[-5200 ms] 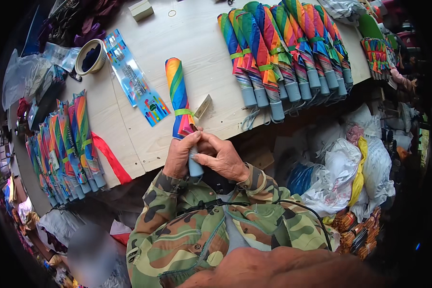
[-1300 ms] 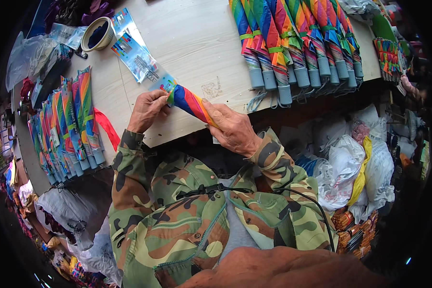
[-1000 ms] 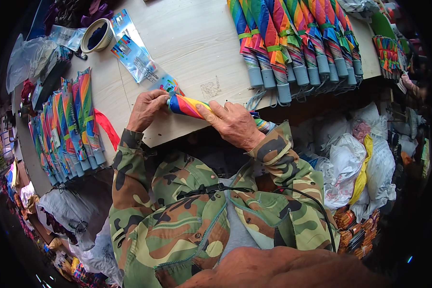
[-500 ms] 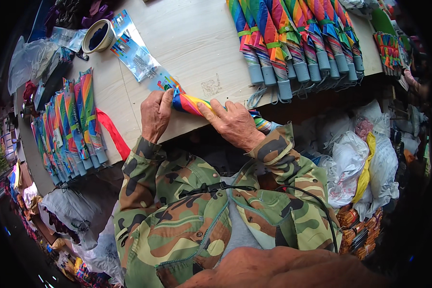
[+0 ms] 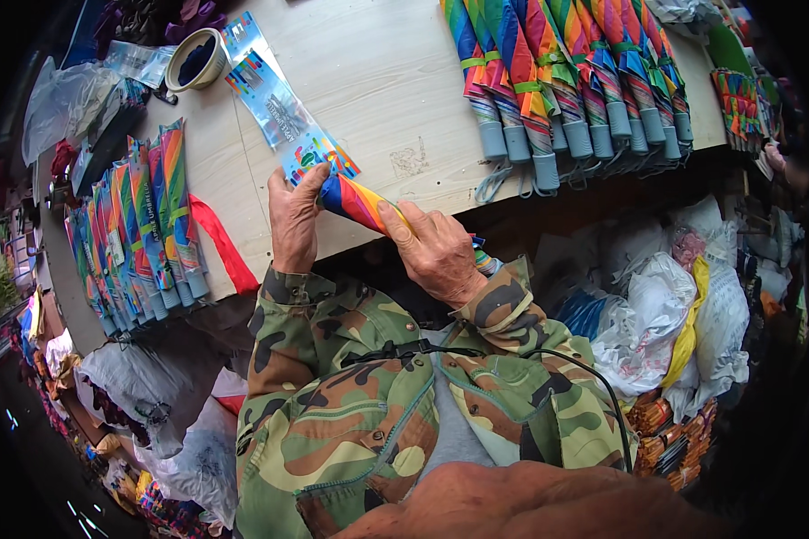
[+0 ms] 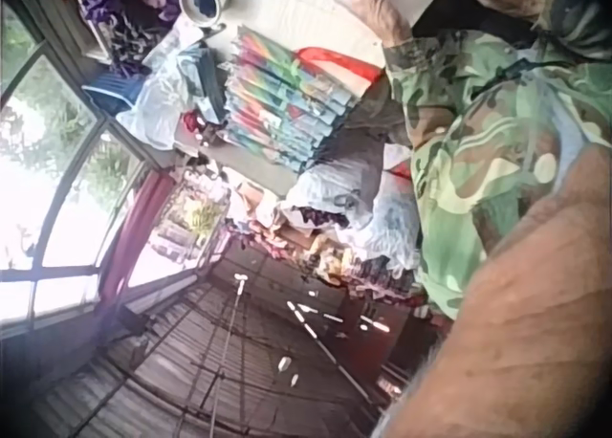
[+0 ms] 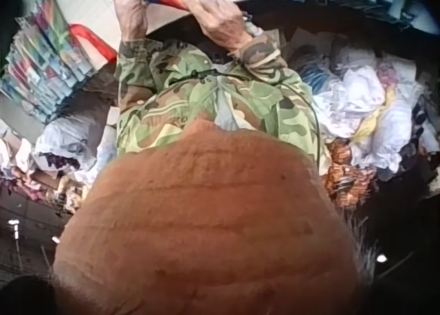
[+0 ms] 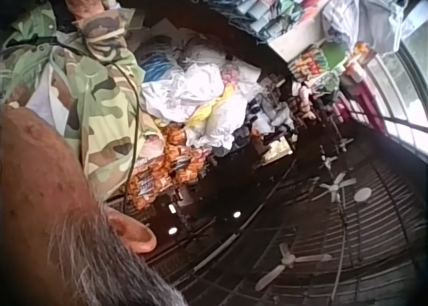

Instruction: Packaging colorful folded umbrellas into clear plastic sleeves.

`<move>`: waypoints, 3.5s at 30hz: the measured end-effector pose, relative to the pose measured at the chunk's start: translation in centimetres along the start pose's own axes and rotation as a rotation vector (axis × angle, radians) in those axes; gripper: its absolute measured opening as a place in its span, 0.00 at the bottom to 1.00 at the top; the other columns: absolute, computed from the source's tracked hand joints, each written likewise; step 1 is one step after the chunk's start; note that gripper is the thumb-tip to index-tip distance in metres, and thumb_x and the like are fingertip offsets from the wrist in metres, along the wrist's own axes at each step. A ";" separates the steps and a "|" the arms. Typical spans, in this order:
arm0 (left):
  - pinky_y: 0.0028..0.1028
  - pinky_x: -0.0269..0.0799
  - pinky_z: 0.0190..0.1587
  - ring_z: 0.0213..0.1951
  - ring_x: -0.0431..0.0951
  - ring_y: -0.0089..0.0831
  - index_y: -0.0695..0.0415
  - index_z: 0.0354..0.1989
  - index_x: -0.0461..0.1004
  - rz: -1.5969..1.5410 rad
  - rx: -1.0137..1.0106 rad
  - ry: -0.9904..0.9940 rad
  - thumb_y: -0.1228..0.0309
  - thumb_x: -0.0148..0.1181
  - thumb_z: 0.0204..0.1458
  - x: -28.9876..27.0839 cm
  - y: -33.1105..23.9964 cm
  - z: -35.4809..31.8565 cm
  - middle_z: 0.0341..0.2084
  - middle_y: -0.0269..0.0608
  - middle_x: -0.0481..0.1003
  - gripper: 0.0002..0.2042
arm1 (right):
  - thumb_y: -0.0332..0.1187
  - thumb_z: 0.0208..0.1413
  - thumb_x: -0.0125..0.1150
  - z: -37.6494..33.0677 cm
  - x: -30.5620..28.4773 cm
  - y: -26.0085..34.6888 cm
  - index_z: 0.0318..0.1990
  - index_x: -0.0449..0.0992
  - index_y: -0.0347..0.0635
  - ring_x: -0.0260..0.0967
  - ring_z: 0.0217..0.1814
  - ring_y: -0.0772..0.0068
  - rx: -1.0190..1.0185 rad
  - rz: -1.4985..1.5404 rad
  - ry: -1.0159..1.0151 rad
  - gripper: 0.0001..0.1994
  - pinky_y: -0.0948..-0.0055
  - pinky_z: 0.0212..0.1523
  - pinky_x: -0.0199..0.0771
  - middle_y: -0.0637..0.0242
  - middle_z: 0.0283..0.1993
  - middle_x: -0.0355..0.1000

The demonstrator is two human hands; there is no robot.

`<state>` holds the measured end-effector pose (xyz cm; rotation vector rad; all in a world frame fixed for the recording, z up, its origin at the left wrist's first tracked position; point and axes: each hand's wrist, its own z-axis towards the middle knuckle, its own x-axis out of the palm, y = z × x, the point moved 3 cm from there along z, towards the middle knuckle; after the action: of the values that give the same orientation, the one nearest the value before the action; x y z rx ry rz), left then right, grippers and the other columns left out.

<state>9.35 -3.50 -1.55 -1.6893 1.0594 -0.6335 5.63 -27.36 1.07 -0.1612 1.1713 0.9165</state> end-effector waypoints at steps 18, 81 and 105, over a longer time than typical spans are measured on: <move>0.53 0.74 0.70 0.58 0.83 0.52 0.58 0.66 0.71 -0.860 -0.118 0.955 0.49 0.71 0.62 5.4 4.4 -3.0 0.55 0.55 0.82 0.32 | 0.26 0.65 0.66 -1.1 2.7 -2.2 0.61 0.80 0.28 0.80 0.33 0.70 1.018 2.122 0.411 0.19 0.73 0.36 0.83 0.55 0.46 0.83; 0.48 0.79 0.62 0.51 0.83 0.40 0.60 0.58 0.74 -0.716 -0.238 0.373 0.51 0.69 0.66 1.9 5.3 -4.8 0.45 0.47 0.83 0.25 | 0.32 0.63 0.74 2.9 3.9 2.1 0.48 0.79 0.37 0.78 0.36 0.58 0.837 1.098 0.024 0.12 0.61 0.36 0.77 0.57 0.39 0.79; 0.31 0.79 0.57 0.50 0.81 0.27 0.59 0.58 0.76 -0.954 -0.393 0.368 0.65 0.59 0.72 2.5 7.0 -7.9 0.50 0.36 0.80 0.13 | 0.56 0.64 0.72 4.0 2.6 3.9 0.62 0.77 0.34 0.75 0.64 0.38 0.092 0.479 -0.428 0.33 0.46 0.64 0.75 0.48 0.61 0.76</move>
<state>1.74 -10.17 -5.36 -2.4899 0.5727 -1.4514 6.03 -21.26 1.91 0.3922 0.8574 1.2391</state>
